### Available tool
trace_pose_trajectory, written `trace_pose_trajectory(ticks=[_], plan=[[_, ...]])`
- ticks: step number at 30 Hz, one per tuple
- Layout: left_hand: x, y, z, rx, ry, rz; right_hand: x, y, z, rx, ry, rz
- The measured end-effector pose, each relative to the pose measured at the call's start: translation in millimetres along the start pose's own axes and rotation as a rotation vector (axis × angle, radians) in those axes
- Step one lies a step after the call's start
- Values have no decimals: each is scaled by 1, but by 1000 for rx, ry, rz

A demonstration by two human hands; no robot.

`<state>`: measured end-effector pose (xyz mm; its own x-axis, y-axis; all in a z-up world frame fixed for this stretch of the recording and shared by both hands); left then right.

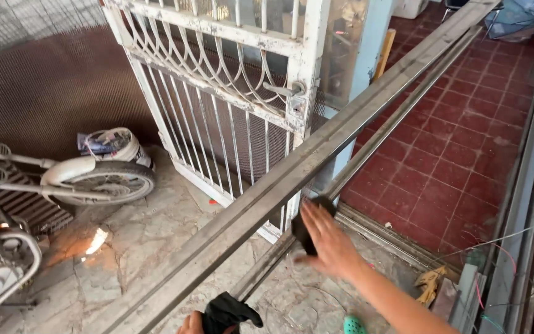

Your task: Sanding long metal bars manually using an abrasive block to prepare the surface.

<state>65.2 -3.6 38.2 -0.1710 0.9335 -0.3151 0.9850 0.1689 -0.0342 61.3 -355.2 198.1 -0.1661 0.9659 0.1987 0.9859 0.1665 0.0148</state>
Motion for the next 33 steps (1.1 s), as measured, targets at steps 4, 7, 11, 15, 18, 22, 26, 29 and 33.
trace_pose_trajectory(ticks=[4,7,11,15,18,22,26,29,33], plan=[[-10,-13,-20,-74,26,83,48,3,6,-99,4,-226],[-5,-11,-23,-150,12,104,54,-12,20,-143,82,-392],[-8,-12,-27,-113,61,138,-31,-3,-13,-537,-40,-280],[-4,-14,-21,-20,203,90,12,23,-2,-81,79,-71],[-3,-15,-24,71,295,-8,67,-4,11,-176,-26,-476],[-13,-14,-33,126,314,66,2,3,-24,-359,143,-372],[-24,-21,-47,155,367,125,-13,32,-27,-93,110,-19],[-26,-25,-54,70,311,130,86,13,11,-22,107,-363],[-23,-22,-44,117,347,130,62,-11,1,-316,353,-480]])
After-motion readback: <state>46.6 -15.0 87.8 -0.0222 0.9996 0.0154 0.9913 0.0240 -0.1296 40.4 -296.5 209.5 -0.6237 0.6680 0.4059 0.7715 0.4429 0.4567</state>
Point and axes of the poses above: each hand's wrist, its own y-axis towards the middle knuckle, its own z-axis out of the palm, x = y × z, the point moved 8 cm from there along y, towards the middle knuckle, and after that the axes turned 2 degrees about -z, right-handed, at the moved point
